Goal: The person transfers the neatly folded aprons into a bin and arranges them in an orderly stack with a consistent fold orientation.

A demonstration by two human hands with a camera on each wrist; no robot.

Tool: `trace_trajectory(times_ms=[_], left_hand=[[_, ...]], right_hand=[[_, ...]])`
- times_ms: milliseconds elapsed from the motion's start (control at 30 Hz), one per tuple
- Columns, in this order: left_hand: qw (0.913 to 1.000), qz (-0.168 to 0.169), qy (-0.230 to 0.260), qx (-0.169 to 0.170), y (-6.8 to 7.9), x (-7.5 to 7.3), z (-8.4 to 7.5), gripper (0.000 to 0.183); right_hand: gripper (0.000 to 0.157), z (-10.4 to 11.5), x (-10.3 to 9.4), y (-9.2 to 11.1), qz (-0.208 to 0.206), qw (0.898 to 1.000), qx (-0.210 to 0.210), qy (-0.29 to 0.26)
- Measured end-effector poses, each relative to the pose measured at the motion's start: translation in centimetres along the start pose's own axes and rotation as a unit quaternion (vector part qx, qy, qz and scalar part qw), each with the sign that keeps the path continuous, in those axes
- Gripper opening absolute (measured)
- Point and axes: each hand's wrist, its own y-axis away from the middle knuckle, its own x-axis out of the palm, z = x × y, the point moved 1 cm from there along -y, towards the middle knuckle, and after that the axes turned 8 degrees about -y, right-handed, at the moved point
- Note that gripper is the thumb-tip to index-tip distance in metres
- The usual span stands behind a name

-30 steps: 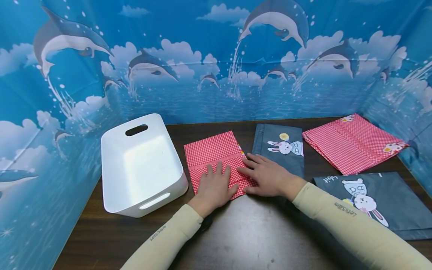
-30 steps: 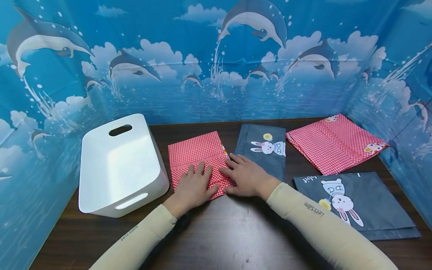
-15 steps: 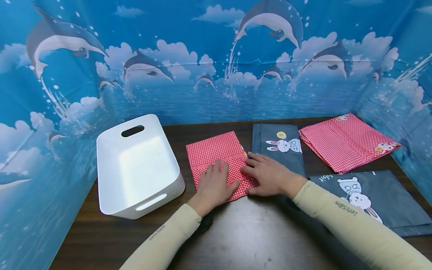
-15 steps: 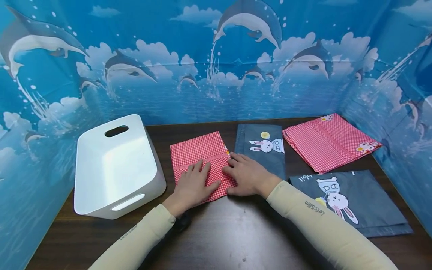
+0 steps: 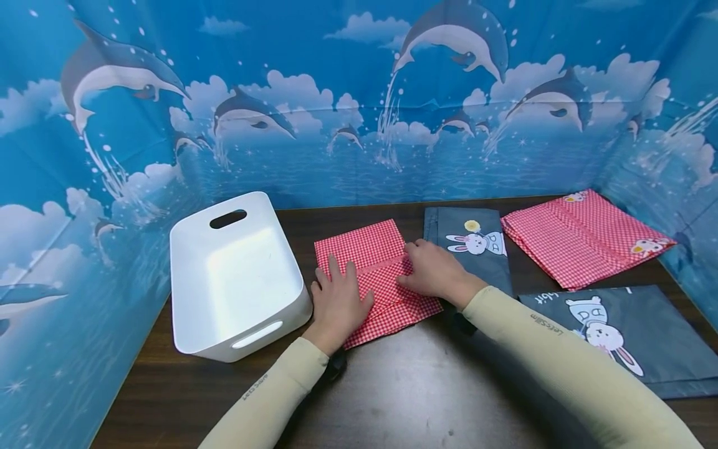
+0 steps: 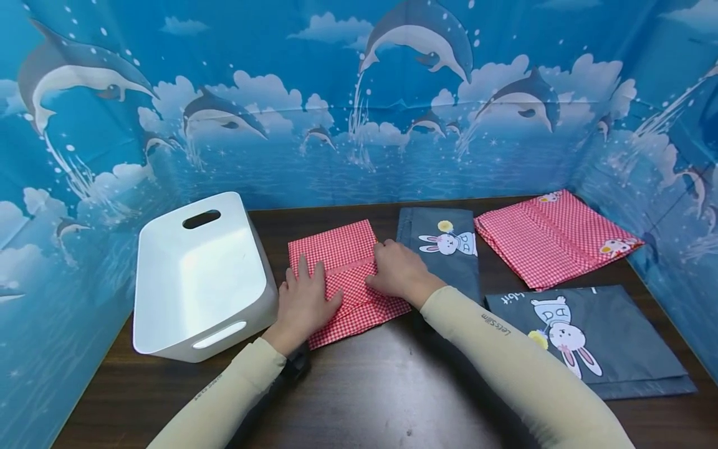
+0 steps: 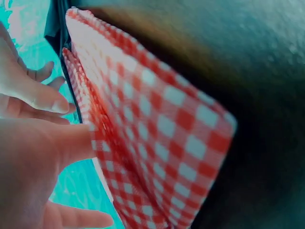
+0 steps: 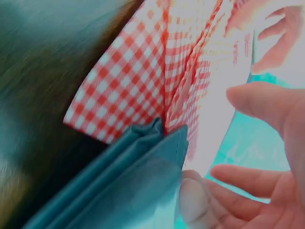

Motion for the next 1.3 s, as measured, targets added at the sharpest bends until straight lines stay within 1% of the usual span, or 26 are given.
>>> trace_trajectory(times_ms=[100,233,367,533,633,767,967,1067,1200,1300], left_hand=[[0.9995,0.019,-0.025,-0.007,0.1,0.2,0.0,0.078],[0.9987,0.025,-0.042,-0.016,0.0,0.2,0.1,0.079],[0.9991,0.023,-0.032,-0.014,-0.2,0.2,0.1,0.079],[0.9998,0.016,-0.001,-0.014,-0.3,0.1,0.2,0.08],[0.9997,0.006,0.021,-0.012,-0.4,0.1,0.2,0.077],[0.9985,-0.01,0.054,-0.006,-0.5,0.0,0.2,0.07],[0.992,-0.056,0.112,0.017,-0.5,0.0,0.2,0.054],[0.9884,-0.067,0.134,0.023,-0.4,-0.1,0.2,0.049],[0.9862,-0.054,0.156,0.009,-0.6,-0.4,0.4,0.046],[0.9863,-0.032,0.162,-0.011,-0.9,-0.6,0.7,0.046]], right_hand=[[0.071,0.2,0.3,-0.4,0.023,0.999,0.042,-0.009],[0.071,0.4,0.5,-0.6,0.031,0.997,0.066,0.007],[0.076,0.4,0.5,-0.8,0.036,0.996,0.077,0.005],[0.083,0.4,0.6,-0.9,0.045,0.994,0.086,-0.054],[0.085,0.4,0.8,-0.8,0.05,0.991,0.086,-0.084],[0.089,0.3,1.1,-0.7,0.047,0.991,0.081,-0.098],[0.092,0.2,1.3,-0.5,0.022,0.989,0.062,-0.13],[0.093,0.2,1.2,-0.3,0.01,0.988,0.047,-0.149],[0.094,0.1,1.0,-0.1,0.006,0.984,0.034,-0.177],[0.094,-0.2,1.0,0.0,0.014,0.981,0.031,-0.193]])
